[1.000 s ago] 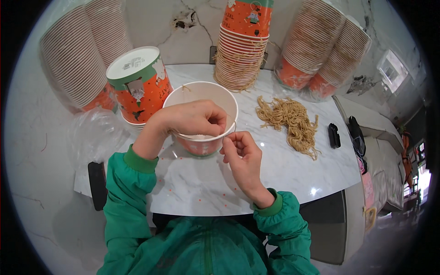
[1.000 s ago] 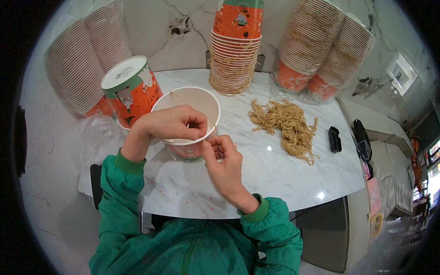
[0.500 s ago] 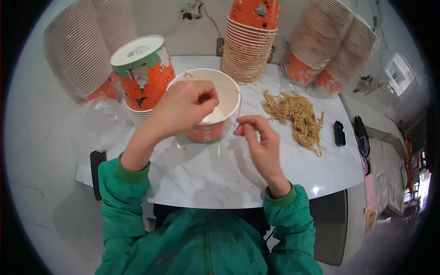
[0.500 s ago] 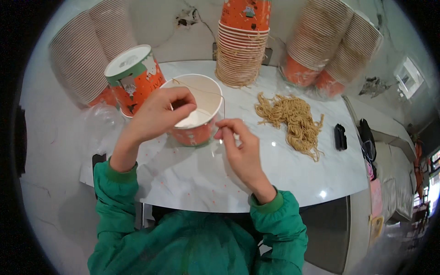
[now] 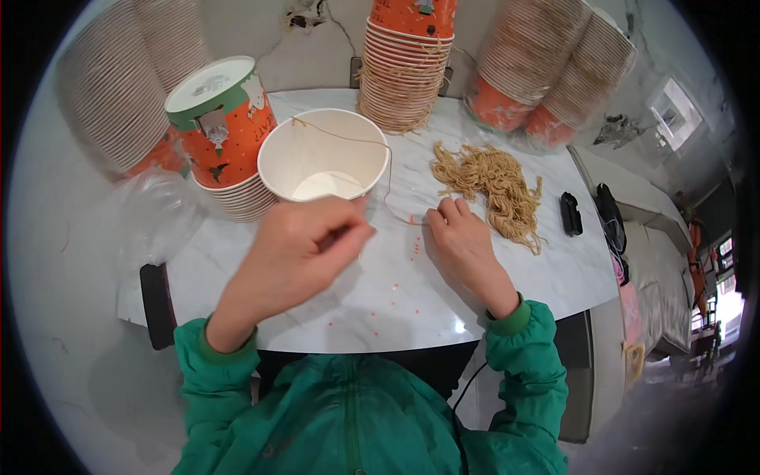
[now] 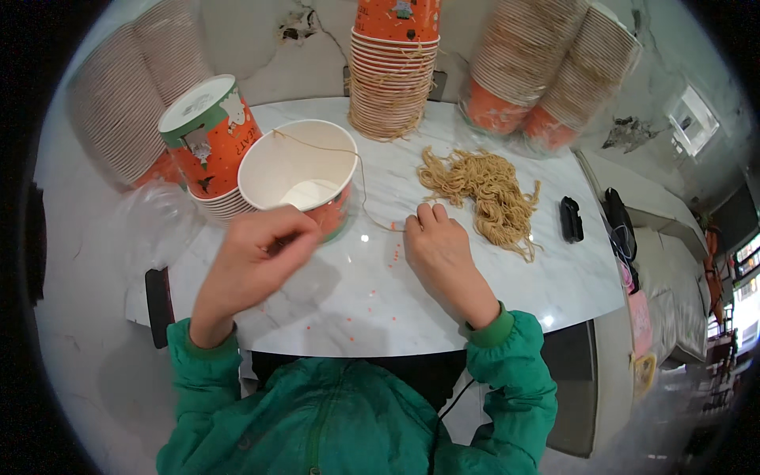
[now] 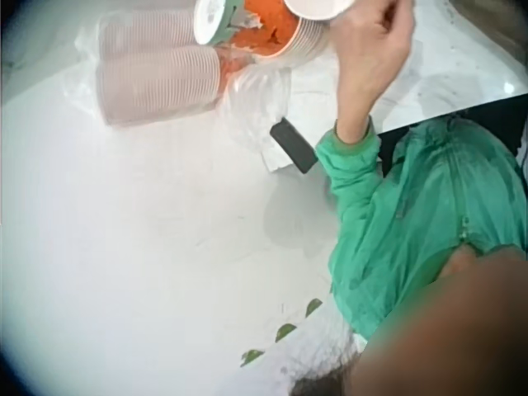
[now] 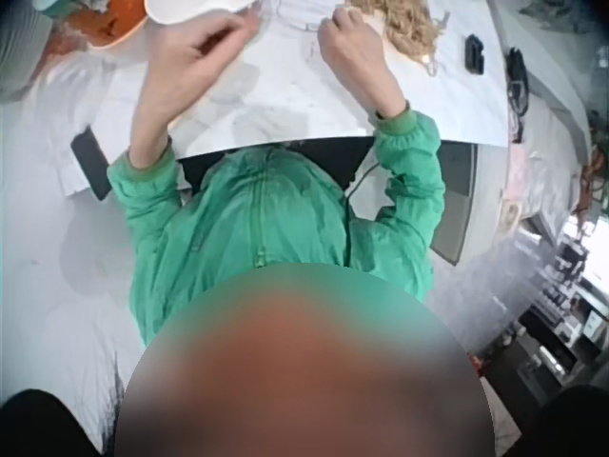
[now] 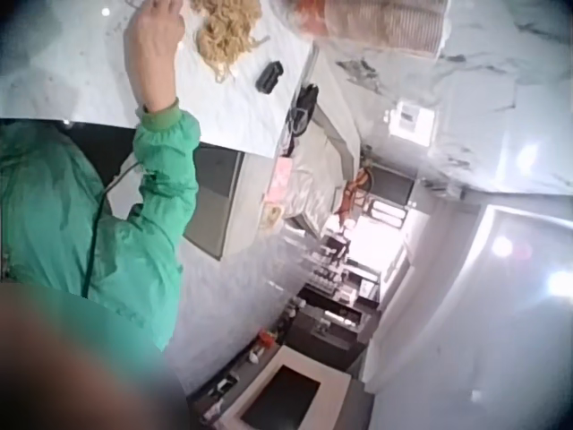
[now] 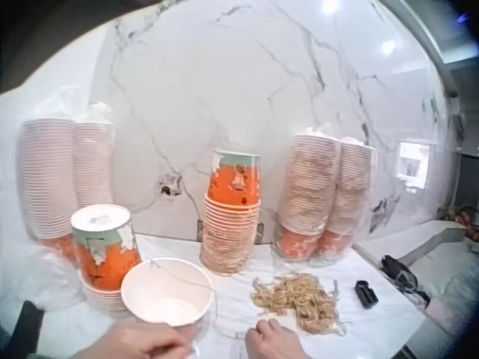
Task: Attaching thin elastic strings to festive paper cups by threading them through pre-punched holes.
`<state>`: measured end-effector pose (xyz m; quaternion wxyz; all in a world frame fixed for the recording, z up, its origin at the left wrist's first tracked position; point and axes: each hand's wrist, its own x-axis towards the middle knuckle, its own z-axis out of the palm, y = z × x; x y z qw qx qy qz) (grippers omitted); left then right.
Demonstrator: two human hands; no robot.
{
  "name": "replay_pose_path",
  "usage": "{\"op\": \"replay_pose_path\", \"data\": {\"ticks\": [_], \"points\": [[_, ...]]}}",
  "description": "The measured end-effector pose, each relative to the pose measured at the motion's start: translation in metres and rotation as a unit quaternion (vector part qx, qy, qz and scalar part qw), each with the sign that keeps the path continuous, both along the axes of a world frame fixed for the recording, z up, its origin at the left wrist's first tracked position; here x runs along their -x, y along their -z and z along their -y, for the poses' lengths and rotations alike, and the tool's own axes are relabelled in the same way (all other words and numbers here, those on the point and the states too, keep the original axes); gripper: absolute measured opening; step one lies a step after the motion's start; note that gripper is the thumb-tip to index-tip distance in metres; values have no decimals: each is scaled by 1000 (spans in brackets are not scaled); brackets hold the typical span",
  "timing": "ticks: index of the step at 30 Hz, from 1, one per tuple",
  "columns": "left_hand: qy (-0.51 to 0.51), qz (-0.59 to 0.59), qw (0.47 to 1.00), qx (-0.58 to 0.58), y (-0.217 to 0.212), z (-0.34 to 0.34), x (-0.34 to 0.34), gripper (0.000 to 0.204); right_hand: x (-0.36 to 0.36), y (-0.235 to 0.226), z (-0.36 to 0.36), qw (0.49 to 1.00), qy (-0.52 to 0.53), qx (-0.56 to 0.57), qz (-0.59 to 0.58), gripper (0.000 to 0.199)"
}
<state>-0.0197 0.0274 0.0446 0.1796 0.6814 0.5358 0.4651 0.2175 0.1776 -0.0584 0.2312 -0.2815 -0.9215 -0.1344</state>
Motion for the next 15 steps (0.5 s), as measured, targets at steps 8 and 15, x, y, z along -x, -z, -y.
{"op": "replay_pose_path", "data": {"ticks": [8,15], "points": [[47,-68,995,-60,54,-18,-23,10,10,1,3,999,18,36,-27,7],[21,-98,984,-146,59,-14,-36,31,5,-58,65,681,-15,668,-300,7]]}}
